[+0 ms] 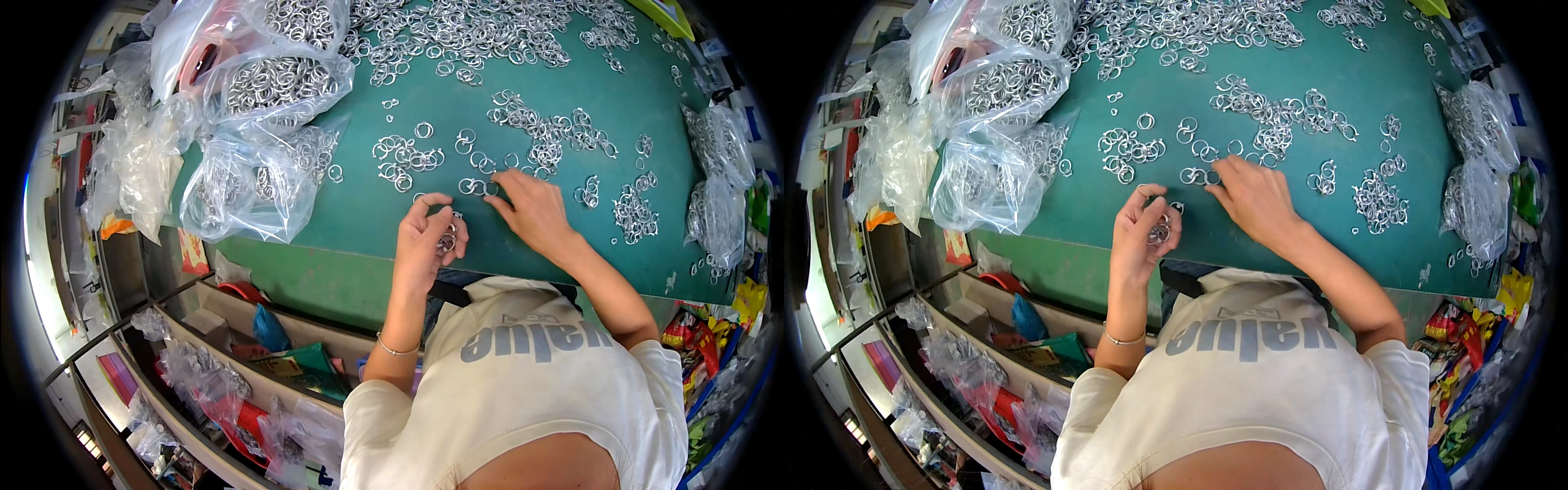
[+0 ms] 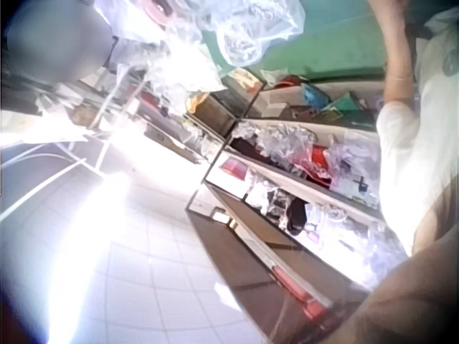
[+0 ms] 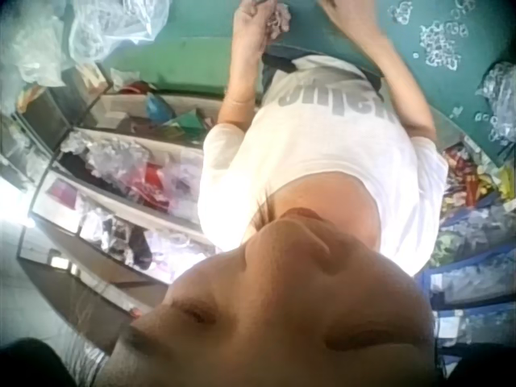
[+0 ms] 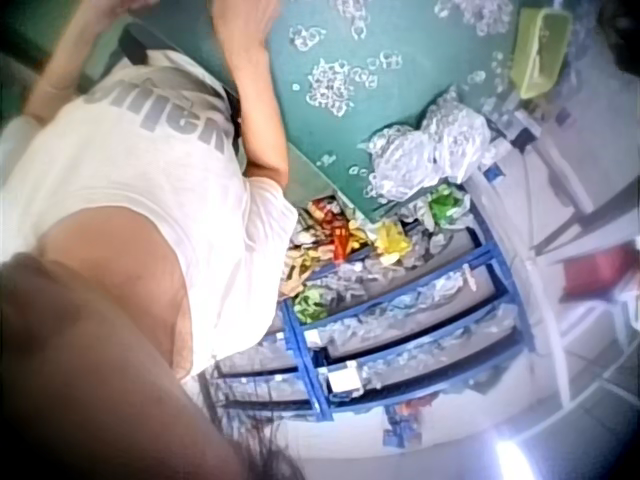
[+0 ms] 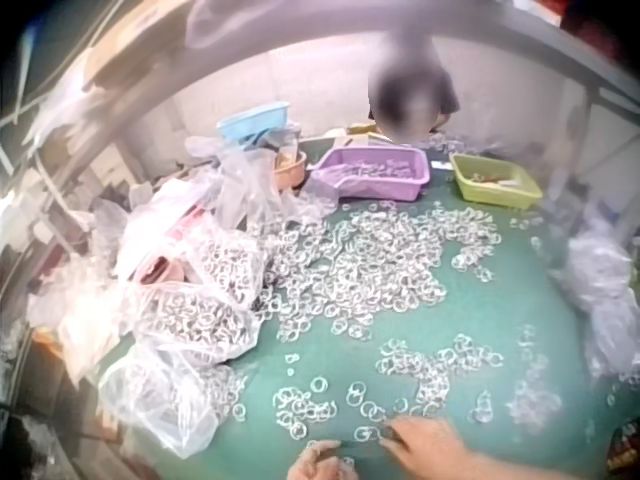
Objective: The person sorts through a large pile of small metal rings on a green table by hand, picking them up and placing them into bags on nearby shelves.
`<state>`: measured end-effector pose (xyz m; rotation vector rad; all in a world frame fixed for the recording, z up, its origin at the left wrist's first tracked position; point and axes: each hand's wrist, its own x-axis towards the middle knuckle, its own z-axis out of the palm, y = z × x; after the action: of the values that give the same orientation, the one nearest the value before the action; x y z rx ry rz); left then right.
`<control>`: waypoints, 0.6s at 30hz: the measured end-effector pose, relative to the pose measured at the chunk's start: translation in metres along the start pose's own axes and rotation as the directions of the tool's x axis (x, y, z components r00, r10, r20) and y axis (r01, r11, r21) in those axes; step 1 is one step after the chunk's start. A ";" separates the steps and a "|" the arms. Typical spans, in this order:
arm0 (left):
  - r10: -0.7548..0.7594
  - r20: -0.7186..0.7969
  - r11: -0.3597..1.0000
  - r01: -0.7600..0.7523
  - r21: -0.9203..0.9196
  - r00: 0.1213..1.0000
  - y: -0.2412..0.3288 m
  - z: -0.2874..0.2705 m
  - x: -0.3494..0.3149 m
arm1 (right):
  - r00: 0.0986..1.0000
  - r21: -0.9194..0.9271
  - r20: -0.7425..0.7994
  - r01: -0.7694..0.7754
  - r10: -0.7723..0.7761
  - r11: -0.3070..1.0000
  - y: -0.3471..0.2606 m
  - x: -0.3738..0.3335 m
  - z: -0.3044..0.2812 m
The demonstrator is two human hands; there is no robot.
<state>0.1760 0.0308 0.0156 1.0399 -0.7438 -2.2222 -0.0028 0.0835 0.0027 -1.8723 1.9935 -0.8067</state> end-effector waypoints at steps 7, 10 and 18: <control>0.416 -0.025 0.632 -0.269 0.726 0.909 -0.014 0.008 0.012 | 0.977 0.010 0.167 -0.134 0.130 0.991 0.005 0.007 -0.049; 0.522 0.073 0.300 -0.263 0.917 0.850 -0.011 0.018 0.025 | 0.989 -0.032 0.091 -0.113 0.116 0.993 0.011 0.003 -0.052; 0.535 0.312 -0.084 -0.318 0.944 0.785 -0.009 0.023 0.060 | 0.990 -0.142 -0.038 0.130 -0.136 0.981 0.012 0.029 -0.008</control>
<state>0.1235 0.0009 -0.0070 1.1901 -2.3203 -0.6948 -0.0205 0.0569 0.0065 -2.1027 2.0174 -0.7717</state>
